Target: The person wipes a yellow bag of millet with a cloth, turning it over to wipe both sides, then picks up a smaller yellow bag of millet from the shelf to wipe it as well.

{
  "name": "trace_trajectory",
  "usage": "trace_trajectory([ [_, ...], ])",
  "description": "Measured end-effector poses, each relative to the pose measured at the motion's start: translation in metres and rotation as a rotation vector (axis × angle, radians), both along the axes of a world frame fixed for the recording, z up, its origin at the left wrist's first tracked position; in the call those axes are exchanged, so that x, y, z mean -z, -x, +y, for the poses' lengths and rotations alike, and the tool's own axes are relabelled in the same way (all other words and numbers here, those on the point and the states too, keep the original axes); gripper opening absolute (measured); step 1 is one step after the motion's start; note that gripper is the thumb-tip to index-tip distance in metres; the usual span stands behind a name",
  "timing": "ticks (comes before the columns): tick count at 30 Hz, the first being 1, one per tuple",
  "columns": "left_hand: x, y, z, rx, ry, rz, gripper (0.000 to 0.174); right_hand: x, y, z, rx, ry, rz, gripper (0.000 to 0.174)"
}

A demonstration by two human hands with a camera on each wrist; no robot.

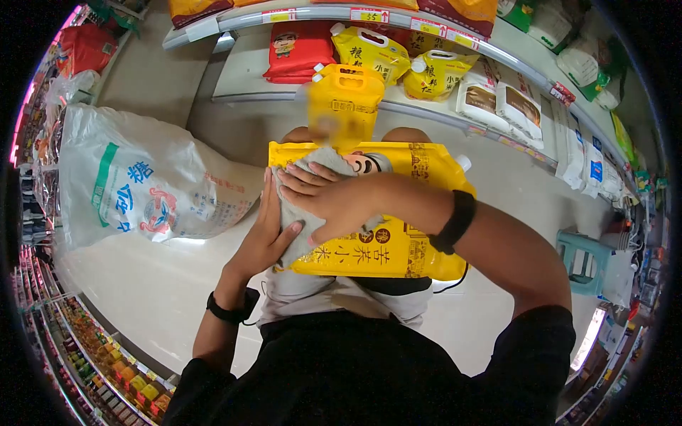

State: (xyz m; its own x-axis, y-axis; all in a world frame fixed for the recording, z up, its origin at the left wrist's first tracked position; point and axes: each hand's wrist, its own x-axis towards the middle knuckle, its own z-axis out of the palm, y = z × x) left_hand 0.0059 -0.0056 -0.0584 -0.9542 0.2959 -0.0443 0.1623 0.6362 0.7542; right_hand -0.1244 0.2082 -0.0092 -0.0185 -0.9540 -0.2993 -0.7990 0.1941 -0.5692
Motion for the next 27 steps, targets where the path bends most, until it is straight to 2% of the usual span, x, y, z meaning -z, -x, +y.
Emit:
trace_trajectory([
  [2, 0.003, 0.009, -0.002, 0.025, 0.016, -0.008, 0.090, -0.001, 0.009, -0.003, 0.000, -0.022, -0.021, 0.102],
  [4, 0.004, 0.025, -0.004, 0.041, 0.025, 0.063, 0.090, -0.019, 0.022, -0.004, 0.048, -0.160, -0.066, 0.100],
  [5, 0.004, 0.033, -0.005, 0.062, 0.053, 0.087, 0.090, -0.003, 0.028, -0.002, 0.084, -0.090, -0.059, 0.097],
  [8, 0.010, 0.054, -0.007, 0.063, 0.123, 0.082, 0.089, -0.052, 0.036, 0.016, 0.251, -0.208, -0.027, 0.093],
  [9, 0.012, 0.060, -0.007, 0.062, 0.117, 0.103, 0.086, -0.057, 0.036, 0.028, 0.277, -0.159, 0.040, 0.090],
  [12, 0.009, 0.077, -0.006, 0.061, 0.116, 0.061, 0.082, -0.115, 0.028, 0.045, 0.331, -0.209, 0.005, 0.087],
  [15, 0.020, 0.092, -0.016, 0.160, 0.207, 0.102, 0.077, -0.130, 0.027, 0.040, 0.295, -0.102, 0.081, 0.084],
  [16, 0.022, 0.100, -0.013, 0.202, 0.188, 0.109, 0.077, -0.129, 0.030, 0.030, 0.286, -0.151, 0.057, 0.083],
  [17, 0.022, 0.105, -0.011, 0.185, 0.089, 0.046, 0.075, -0.126, 0.036, 0.014, 0.275, -0.197, 0.032, 0.081],
  [19, 0.028, 0.111, -0.007, 0.196, -0.005, -0.005, 0.073, -0.064, 0.036, -0.013, 0.271, -0.099, 0.176, 0.081],
  [21, 0.047, 0.108, -0.015, 0.198, 0.210, 0.205, 0.071, -0.004, 0.033, -0.028, 0.322, -0.060, 0.291, 0.083],
  [22, 0.044, 0.103, -0.015, 0.201, 0.218, 0.213, 0.071, 0.001, 0.034, -0.024, 0.326, -0.051, 0.297, 0.083],
  [24, 0.040, 0.083, -0.005, 0.029, 0.275, 0.302, 0.069, 0.013, 0.033, -0.003, 0.172, 0.020, 0.248, 0.085],
  [25, 0.031, 0.072, 0.000, 0.017, 0.291, 0.304, 0.069, 0.020, 0.033, 0.002, 0.159, 0.035, 0.249, 0.085],
  [27, 0.008, 0.059, 0.008, -0.017, 0.653, 0.405, 0.068, 0.028, 0.035, 0.011, 0.155, 0.155, 0.278, 0.085],
])
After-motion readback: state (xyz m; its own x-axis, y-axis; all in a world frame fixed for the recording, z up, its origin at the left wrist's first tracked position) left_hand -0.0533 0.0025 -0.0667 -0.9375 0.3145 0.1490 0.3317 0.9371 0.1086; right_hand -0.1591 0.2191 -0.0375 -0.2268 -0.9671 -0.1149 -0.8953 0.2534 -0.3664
